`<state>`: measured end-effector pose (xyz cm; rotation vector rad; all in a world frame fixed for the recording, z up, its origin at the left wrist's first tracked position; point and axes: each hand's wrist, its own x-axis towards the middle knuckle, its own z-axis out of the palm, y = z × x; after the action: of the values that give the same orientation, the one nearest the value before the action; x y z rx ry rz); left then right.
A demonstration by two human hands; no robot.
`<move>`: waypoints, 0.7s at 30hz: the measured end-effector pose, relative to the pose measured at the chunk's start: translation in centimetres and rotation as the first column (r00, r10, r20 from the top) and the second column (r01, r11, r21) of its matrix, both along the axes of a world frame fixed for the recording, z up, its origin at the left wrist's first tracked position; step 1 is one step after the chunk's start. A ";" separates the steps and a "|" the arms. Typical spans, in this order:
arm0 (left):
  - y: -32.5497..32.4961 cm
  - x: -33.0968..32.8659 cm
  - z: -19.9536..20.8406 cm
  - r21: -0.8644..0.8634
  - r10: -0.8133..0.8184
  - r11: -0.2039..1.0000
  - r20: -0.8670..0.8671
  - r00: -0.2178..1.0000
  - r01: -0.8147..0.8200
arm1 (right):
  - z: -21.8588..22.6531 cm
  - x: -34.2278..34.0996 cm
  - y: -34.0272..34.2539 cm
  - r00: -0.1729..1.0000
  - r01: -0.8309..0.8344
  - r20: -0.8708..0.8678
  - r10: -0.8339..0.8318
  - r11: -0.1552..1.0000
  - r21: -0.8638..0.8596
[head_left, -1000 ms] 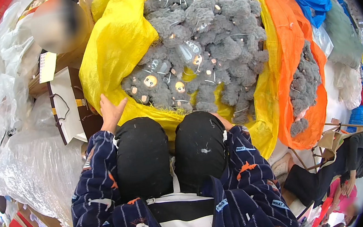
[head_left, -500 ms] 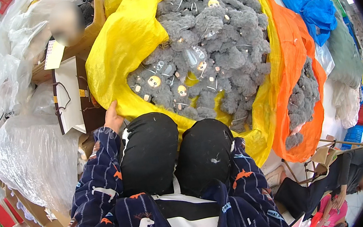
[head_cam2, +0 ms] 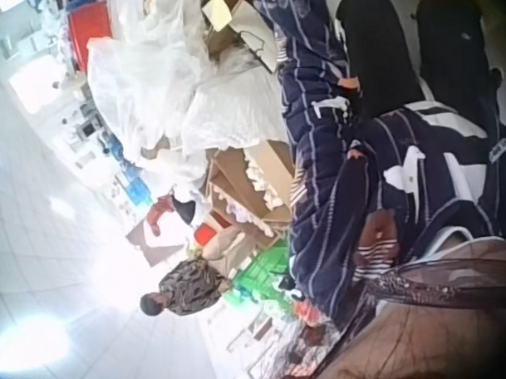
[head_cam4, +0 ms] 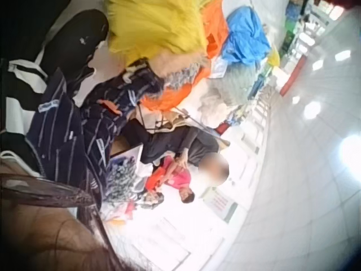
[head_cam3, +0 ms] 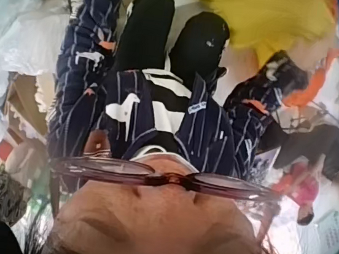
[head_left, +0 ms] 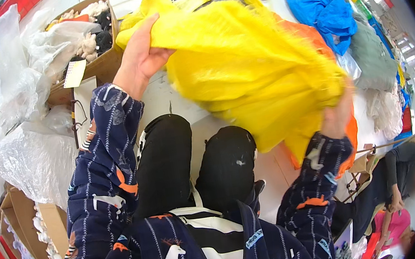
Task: The person sits on the floor and repeatedly picks up small gray stuffed animals from a large yellow sack. They use scissors to trim excess fur around the face and body, then place the finished items into an orange sack. The process is repeated for multiple units.
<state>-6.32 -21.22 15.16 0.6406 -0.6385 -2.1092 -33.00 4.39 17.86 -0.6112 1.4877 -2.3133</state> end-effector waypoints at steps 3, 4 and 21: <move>3.0 -0.5 3.8 -0.096 -0.053 0.994 -0.064 0.996 0.047 | 4.9 -1.2 4.6 0.984 -0.132 0.095 0.150 0.976 -0.172; 3.7 0.0 4.0 -0.107 -0.059 0.993 -0.060 0.996 0.052 | 5.2 -0.7 5.5 0.995 -0.063 0.071 0.073 0.990 -0.129; 3.5 8.7 -4.9 -0.071 -0.039 0.996 0.083 0.996 0.045 | -0.3 3.5 1.6 0.990 0.124 -0.096 -0.107 0.973 0.192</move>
<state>2.42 -17.71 10.24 0.6800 -0.7770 -2.0965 -29.46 6.04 17.61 -0.5880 1.8112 -2.2095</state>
